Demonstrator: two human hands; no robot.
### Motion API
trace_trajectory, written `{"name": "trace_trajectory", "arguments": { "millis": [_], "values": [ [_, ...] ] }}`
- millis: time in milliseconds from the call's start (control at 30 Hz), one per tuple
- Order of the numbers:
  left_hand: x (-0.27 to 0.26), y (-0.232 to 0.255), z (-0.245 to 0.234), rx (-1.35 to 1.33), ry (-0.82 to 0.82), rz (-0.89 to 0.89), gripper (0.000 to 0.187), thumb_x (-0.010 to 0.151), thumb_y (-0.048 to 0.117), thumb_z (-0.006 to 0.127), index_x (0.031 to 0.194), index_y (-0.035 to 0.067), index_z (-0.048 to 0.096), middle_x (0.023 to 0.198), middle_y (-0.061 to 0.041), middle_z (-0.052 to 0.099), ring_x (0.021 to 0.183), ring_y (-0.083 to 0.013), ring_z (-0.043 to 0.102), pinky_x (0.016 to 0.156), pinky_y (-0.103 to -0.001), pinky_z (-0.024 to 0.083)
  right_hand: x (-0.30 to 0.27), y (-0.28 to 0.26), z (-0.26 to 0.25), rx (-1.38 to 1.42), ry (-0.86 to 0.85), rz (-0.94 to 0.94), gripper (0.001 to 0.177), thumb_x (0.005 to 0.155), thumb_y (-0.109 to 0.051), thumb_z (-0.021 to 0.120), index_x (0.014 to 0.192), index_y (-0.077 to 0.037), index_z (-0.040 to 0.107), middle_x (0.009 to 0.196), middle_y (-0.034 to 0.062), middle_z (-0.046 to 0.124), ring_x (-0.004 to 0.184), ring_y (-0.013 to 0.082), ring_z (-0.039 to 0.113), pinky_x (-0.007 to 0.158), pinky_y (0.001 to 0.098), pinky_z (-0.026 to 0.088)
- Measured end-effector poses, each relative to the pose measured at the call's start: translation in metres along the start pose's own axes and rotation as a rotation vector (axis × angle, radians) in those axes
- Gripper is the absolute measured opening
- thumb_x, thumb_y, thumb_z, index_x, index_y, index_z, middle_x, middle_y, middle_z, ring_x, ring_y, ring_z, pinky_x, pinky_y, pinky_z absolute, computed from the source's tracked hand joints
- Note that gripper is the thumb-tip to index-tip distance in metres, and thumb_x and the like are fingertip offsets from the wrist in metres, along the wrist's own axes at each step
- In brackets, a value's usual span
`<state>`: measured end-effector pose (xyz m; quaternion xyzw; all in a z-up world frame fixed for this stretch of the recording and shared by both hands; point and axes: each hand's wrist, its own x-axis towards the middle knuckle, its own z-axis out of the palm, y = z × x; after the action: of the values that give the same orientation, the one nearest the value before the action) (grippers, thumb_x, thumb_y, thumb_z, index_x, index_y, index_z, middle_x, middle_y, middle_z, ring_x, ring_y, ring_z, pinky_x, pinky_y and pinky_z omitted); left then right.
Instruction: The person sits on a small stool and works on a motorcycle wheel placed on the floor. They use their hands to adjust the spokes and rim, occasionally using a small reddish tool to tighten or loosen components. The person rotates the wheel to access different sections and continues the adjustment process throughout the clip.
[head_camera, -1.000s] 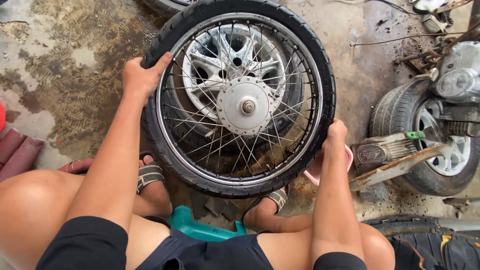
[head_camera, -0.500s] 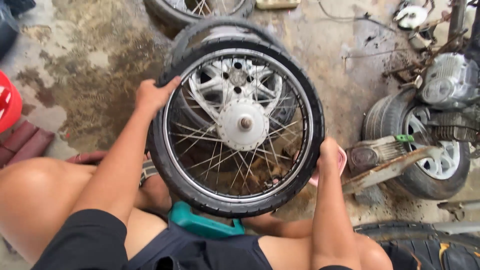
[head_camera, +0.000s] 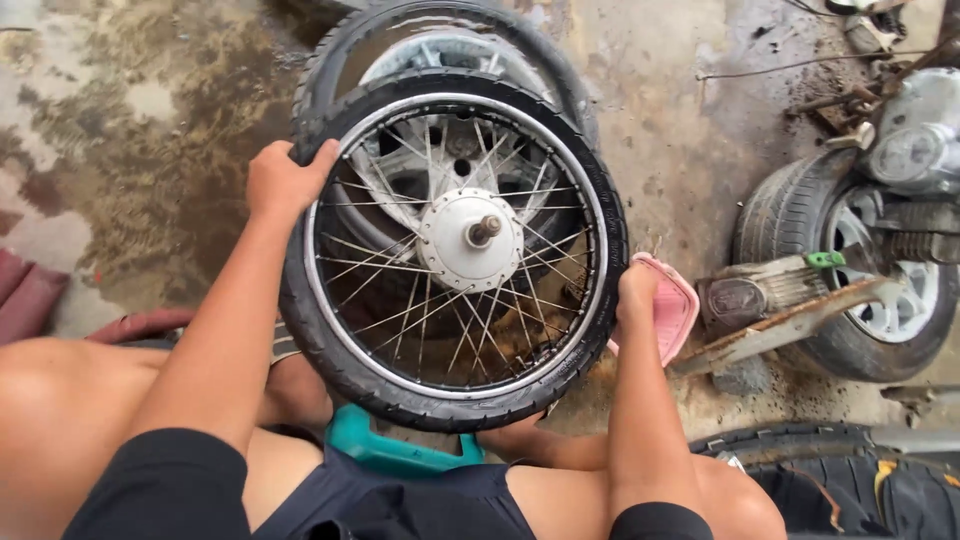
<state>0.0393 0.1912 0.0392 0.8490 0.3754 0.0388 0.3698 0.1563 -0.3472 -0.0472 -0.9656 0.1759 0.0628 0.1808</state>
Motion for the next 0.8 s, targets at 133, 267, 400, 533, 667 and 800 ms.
{"name": "trace_trajectory", "arguments": {
  "millis": [133,267,400,533,667,800],
  "values": [
    [0.025,-0.03,0.027,0.075,0.039,0.059,0.072,0.094,0.072,0.074,0.12,0.005,0.072,0.112,-0.022,0.071,0.108,-0.0423,0.067,0.084,-0.055,0.057,-0.005,0.036,-0.006,-0.476,0.087,-0.249,0.041,0.106,-0.018,0.043,0.113,0.002,0.078,0.114,0.0163,0.077,0.118,0.0281,0.068,0.11,0.0317,0.048],
    [0.02,-0.016,0.017,0.074,0.114,0.15,0.06,0.094,0.062,0.076,0.126,0.012,0.067,0.109,-0.018,0.068,0.102,-0.0405,0.066,0.078,-0.056,0.054,-0.037,-0.008,-0.032,0.326,0.089,0.256,0.04,0.094,-0.029,0.046,0.12,-0.016,0.073,0.128,0.0057,0.071,0.122,0.0231,0.061,0.109,0.0379,0.043],
    [0.003,0.005,0.004,0.073,0.218,0.362,0.052,0.101,0.046,0.077,0.135,0.011,0.058,0.129,-0.02,0.056,0.113,-0.0458,0.053,0.079,-0.067,0.043,-0.081,-0.037,-0.065,0.468,0.045,0.342,0.033,0.096,-0.021,0.044,0.109,-0.007,0.072,0.107,0.0078,0.073,0.096,0.0249,0.061,0.085,0.0415,0.046],
    [-0.02,0.032,-0.013,0.097,0.284,0.51,0.058,0.1,0.041,0.075,0.141,0.007,0.053,0.137,-0.02,0.052,0.124,-0.0423,0.048,0.087,-0.064,0.046,-0.063,0.004,-0.022,0.392,0.127,0.334,0.039,0.087,-0.02,0.044,0.111,-0.008,0.072,0.114,0.0138,0.074,0.104,0.0343,0.065,0.094,0.045,0.047],
    [-0.055,0.07,-0.038,0.256,-0.033,0.324,0.081,0.099,0.053,0.066,0.159,0.017,0.025,0.162,-0.026,0.021,0.149,-0.0465,0.015,0.111,-0.076,0.011,-0.072,-0.002,-0.038,0.431,0.052,0.405,0.041,0.095,-0.022,0.04,0.12,-0.007,0.068,0.124,0.0115,0.07,0.11,0.0322,0.062,0.095,0.0439,0.046],
    [-0.092,0.05,-0.056,0.357,-0.157,-0.048,0.097,0.093,0.067,0.058,0.164,0.023,0.009,0.168,-0.027,0.003,0.153,-0.0495,0.001,0.116,-0.074,0.004,-0.068,-0.007,-0.048,0.313,-0.062,0.385,0.044,0.098,-0.023,0.036,0.126,-0.004,0.065,0.128,0.0156,0.068,0.115,0.0374,0.063,0.097,0.047,0.046]
  ]
}}
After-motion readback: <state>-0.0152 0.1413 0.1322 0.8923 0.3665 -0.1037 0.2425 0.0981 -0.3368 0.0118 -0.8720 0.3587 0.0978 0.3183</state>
